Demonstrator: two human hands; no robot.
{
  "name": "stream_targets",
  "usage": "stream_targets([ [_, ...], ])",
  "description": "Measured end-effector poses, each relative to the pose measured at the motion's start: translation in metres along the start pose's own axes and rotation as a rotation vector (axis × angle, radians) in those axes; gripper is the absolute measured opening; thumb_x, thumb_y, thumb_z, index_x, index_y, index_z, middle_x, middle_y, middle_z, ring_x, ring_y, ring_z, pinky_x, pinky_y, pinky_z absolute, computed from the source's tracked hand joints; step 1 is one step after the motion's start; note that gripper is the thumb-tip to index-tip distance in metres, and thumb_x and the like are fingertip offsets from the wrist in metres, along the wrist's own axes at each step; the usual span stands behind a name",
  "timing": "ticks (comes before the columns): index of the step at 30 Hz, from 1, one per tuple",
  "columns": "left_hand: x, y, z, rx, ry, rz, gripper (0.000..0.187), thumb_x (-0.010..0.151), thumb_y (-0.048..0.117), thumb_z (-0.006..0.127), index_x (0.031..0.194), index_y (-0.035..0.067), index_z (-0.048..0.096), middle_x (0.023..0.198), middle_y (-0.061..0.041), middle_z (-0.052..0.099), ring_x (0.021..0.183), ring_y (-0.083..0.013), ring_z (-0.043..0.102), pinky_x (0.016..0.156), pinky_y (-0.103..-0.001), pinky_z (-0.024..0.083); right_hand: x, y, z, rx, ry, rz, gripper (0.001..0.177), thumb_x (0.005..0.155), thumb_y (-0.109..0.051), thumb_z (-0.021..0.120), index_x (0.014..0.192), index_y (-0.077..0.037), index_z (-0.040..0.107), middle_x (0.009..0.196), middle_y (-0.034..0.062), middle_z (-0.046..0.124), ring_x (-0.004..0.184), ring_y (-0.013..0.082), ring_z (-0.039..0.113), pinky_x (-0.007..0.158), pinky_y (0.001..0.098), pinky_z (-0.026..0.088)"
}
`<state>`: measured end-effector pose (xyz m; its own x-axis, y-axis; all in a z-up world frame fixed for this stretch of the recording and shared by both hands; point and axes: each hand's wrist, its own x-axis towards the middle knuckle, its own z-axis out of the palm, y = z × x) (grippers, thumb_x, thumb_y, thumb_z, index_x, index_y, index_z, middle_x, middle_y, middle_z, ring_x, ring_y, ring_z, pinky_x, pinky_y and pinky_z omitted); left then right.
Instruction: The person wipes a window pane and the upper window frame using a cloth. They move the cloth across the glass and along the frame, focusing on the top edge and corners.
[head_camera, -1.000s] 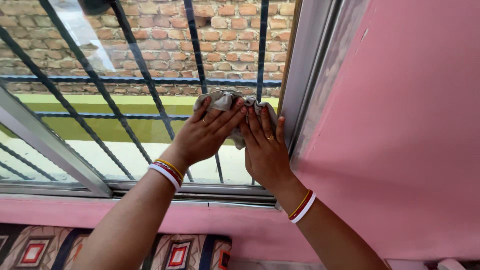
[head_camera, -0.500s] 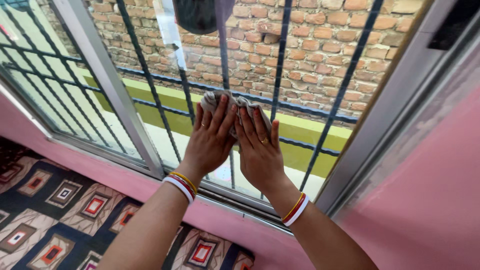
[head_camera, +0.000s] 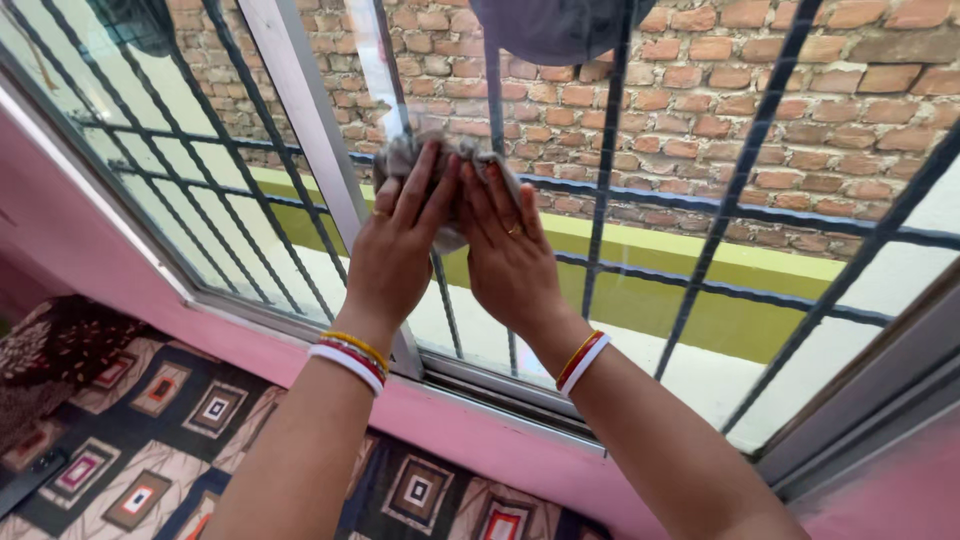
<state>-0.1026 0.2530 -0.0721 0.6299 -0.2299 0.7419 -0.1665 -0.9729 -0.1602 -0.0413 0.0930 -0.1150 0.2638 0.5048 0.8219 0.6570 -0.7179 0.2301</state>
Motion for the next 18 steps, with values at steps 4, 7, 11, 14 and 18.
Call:
stream_targets([
  [4,-0.037,-0.049,0.009,0.116,0.054,0.094,0.053,0.100,0.007,0.060,0.152,0.003,0.055,0.155,-0.010,0.050,0.124,-0.0257,0.055,0.111,-0.039,0.038,0.006,-0.057,0.043,0.023,0.027,-0.006,0.057,0.106,-0.010,0.050,0.163,-0.004,0.044,0.173,0.0106,0.028,0.163,0.0266,0.013,0.133,0.0491,-0.005],
  [7,-0.029,-0.107,-0.003,0.257,0.158,0.227,0.047,0.100,0.012,0.061,0.147,0.005,0.061,0.148,-0.004,0.055,0.120,-0.0174,0.055,0.112,-0.040,0.038,0.045,-0.081,0.063,0.166,0.039,0.040,0.056,0.107,-0.013,0.049,0.161,0.002,0.043,0.171,0.0160,0.029,0.160,0.0324,0.013,0.129,0.0538,-0.006],
  [11,0.012,-0.173,-0.021,0.206,0.311,0.376,0.040,0.111,0.017,0.058,0.149,0.005,0.062,0.151,-0.001,0.057,0.124,-0.0144,0.053,0.120,-0.043,0.033,0.110,-0.099,0.076,0.227,0.114,0.120,0.055,0.111,-0.019,0.050,0.157,0.009,0.045,0.168,0.0215,0.034,0.159,0.0375,0.017,0.128,0.0556,-0.005],
  [14,0.033,-0.211,-0.021,0.127,0.351,0.554,0.030,0.110,0.023,0.056,0.132,0.007,0.067,0.139,-0.003,0.063,0.127,-0.0136,0.054,0.126,-0.049,0.029,0.126,-0.093,0.082,0.070,0.139,0.050,0.046,0.109,-0.020,0.051,0.146,0.006,0.058,0.161,0.0200,0.046,0.156,0.0361,0.025,0.129,0.0565,-0.001],
  [18,0.055,-0.253,-0.005,-0.082,0.235,0.832,0.029,0.100,0.032,0.054,0.110,0.008,0.067,0.111,-0.008,0.066,0.128,-0.0220,0.057,0.126,-0.051,0.029,0.124,-0.096,0.094,-0.035,0.141,-0.080,0.037,0.106,-0.023,0.056,0.130,0.002,0.069,0.151,0.0165,0.057,0.151,0.0327,0.038,0.129,0.0584,0.011],
])
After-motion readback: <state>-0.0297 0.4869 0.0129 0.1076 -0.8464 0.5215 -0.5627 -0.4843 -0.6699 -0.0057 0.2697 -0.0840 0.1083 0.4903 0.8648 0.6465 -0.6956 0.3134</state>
